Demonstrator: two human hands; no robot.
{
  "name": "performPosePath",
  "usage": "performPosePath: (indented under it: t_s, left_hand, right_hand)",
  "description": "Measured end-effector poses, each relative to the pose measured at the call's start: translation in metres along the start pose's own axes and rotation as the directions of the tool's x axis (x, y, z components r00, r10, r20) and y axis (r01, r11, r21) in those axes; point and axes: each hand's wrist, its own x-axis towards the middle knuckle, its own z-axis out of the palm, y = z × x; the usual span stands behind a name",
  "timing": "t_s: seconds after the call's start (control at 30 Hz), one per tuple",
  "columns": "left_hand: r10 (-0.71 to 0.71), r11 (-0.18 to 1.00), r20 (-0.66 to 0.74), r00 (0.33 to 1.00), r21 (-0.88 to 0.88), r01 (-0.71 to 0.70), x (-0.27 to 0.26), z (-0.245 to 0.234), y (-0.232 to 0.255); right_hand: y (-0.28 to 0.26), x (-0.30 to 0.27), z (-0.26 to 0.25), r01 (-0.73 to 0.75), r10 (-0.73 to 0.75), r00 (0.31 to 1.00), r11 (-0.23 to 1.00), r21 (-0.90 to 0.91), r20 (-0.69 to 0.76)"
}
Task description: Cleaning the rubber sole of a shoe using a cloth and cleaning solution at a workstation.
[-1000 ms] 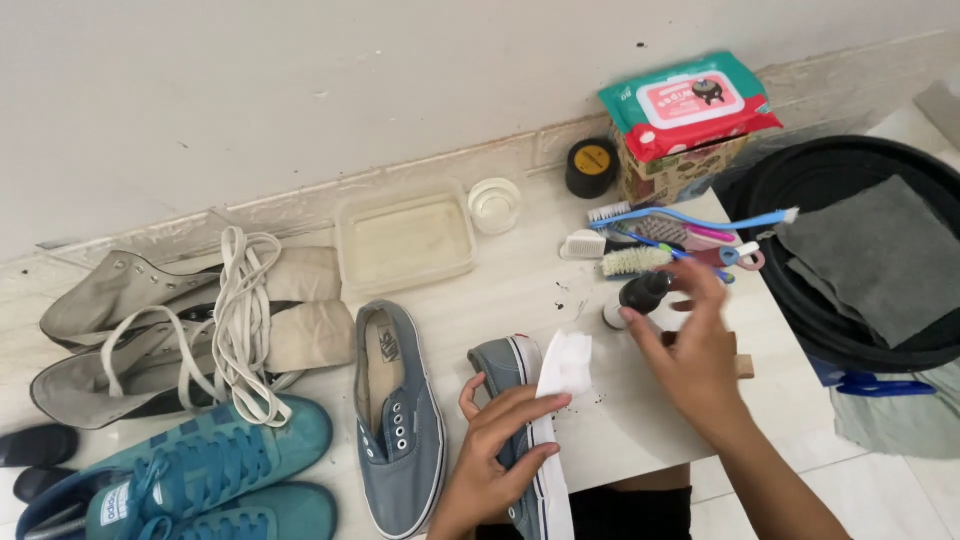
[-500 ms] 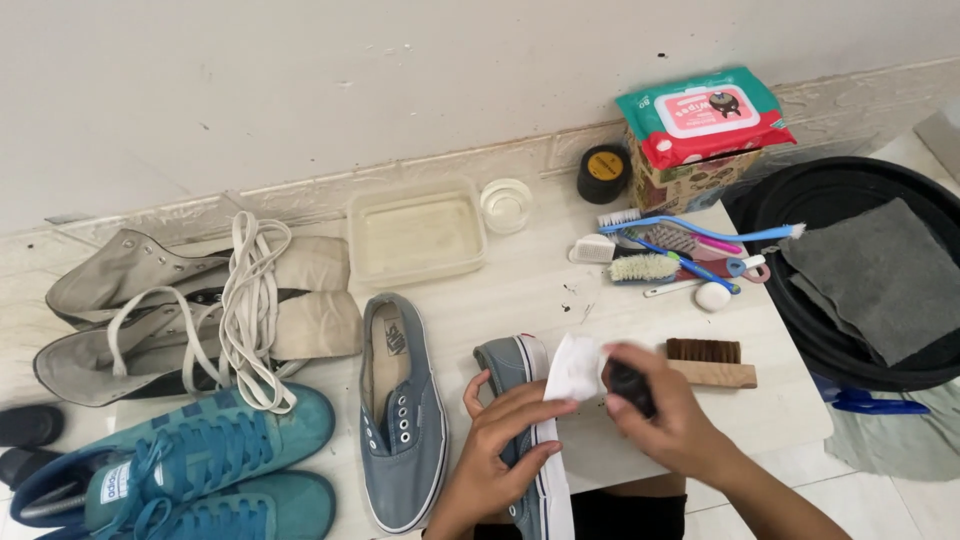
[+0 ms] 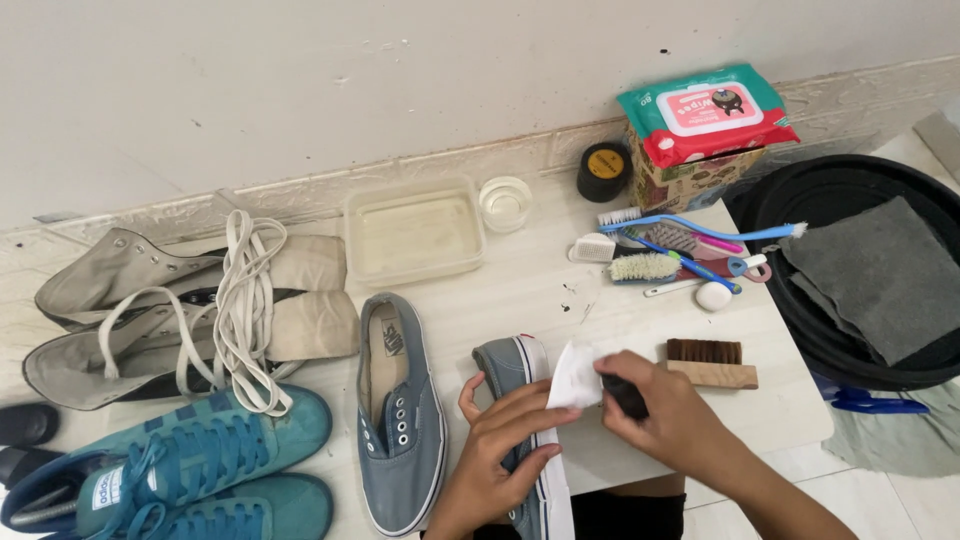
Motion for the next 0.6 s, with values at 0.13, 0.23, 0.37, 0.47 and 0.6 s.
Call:
performPosePath:
  t_s: [0.13, 0.23, 0.37, 0.47, 0.6]
  left_hand:
    - [-0.009, 1.000, 0.016, 1.000, -0.011, 0.010, 0.001, -0.002, 0.001]
    - [0.004, 1.000, -0.002, 1.000, -0.004, -0.004, 0.000, -0.001, 0.000]
    - [-0.010, 1.000, -0.007, 1.000, -0.001, 0.010, 0.001, -0.001, 0.002]
    - [-0.010, 1.000, -0.007, 1.000, 0.000, 0.010, 0.001, -0.001, 0.001]
    - [-0.003, 1.000, -0.011, 1.000, 0.003, 0.004, 0.000, 0.000, 0.000]
  right_hand:
    - [-0.009, -0.008, 0.006, 0.186, -0.183, 0.980, 0.982, 0.029, -0.075]
    - [-0.007, -0.007, 0.009, 0.226, -0.235, 0.967, 0.970, -0.088, -0.099]
    - [-0.004, -0.007, 0.013, 0.226, -0.234, 0.967, 0.970, -0.083, -0.101]
    - [-0.002, -0.007, 0.016, 0.257, -0.267, 0.956, 0.962, -0.096, -0.122]
    - [0.005, -0.009, 0.016, 0.214, -0.222, 0.971, 0.973, -0.091, -0.091]
